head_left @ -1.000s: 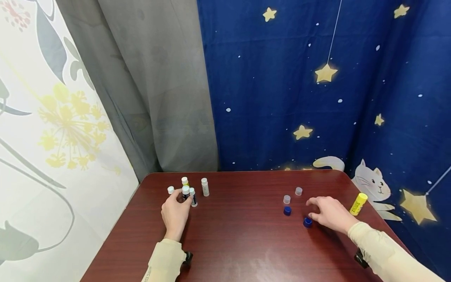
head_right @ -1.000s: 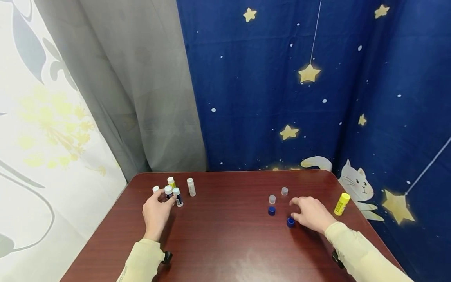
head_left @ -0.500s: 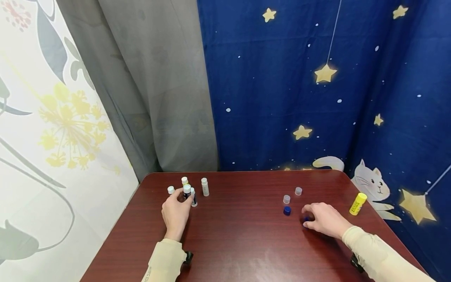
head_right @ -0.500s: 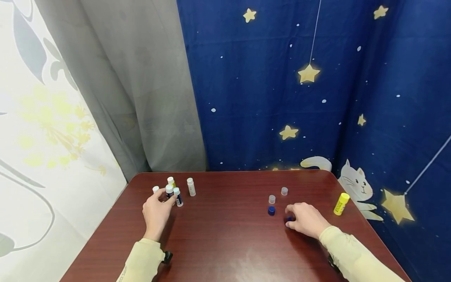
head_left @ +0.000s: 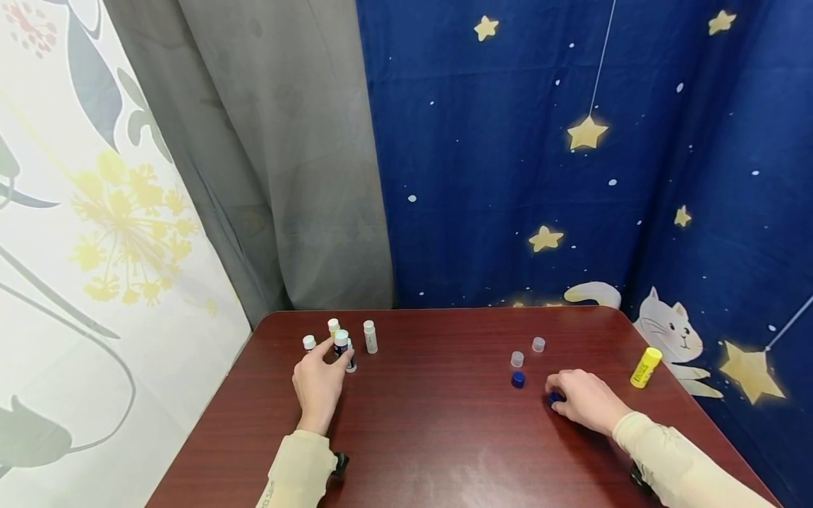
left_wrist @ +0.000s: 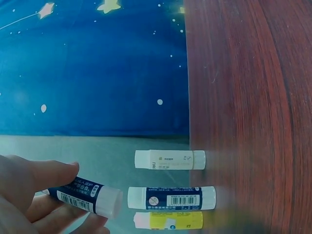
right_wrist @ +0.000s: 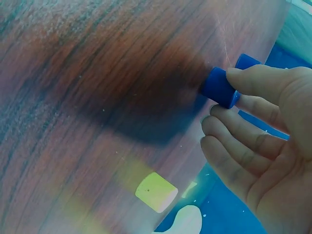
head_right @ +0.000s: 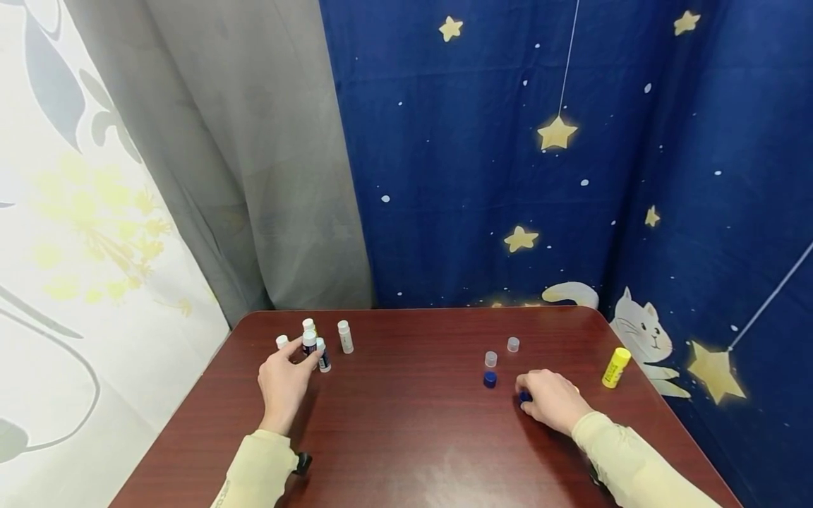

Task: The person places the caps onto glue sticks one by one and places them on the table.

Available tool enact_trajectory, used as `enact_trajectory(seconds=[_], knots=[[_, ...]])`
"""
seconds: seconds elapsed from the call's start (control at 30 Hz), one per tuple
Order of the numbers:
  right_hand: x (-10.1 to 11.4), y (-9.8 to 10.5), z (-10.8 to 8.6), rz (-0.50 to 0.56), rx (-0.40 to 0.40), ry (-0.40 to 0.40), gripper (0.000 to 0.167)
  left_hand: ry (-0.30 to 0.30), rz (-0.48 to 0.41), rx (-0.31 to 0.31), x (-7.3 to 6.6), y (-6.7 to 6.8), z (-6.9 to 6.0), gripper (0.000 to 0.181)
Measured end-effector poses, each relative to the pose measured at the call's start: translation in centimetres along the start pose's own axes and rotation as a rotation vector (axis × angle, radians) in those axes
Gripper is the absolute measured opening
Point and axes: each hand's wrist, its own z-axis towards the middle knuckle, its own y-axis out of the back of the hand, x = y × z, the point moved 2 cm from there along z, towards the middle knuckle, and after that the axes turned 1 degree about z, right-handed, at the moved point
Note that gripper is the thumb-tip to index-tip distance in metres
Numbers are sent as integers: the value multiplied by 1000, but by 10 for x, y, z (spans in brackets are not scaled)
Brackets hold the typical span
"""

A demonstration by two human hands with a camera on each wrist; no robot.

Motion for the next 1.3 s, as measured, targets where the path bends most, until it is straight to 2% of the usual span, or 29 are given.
enact_trajectory(seconds=[0.3,0.67,0.83,1.0,1.3], knots=[[-2,6,3,-11,-23,-23,16,-23,-43,-12,-5,0,-1,35],[2,18,11,6,-114,38,17,-54,-44,-35,-11,-2,-3,33],[5,23,16,14,-132,8,19,-75,-51,-43,-14,-3,-3,33],[9,29,21,41,-161,12,20,-94,-49,-52,-16,-4,-3,33],[14,35,29,38,-189,2,20,-106,-48,-34,-20,-4,-4,33]])
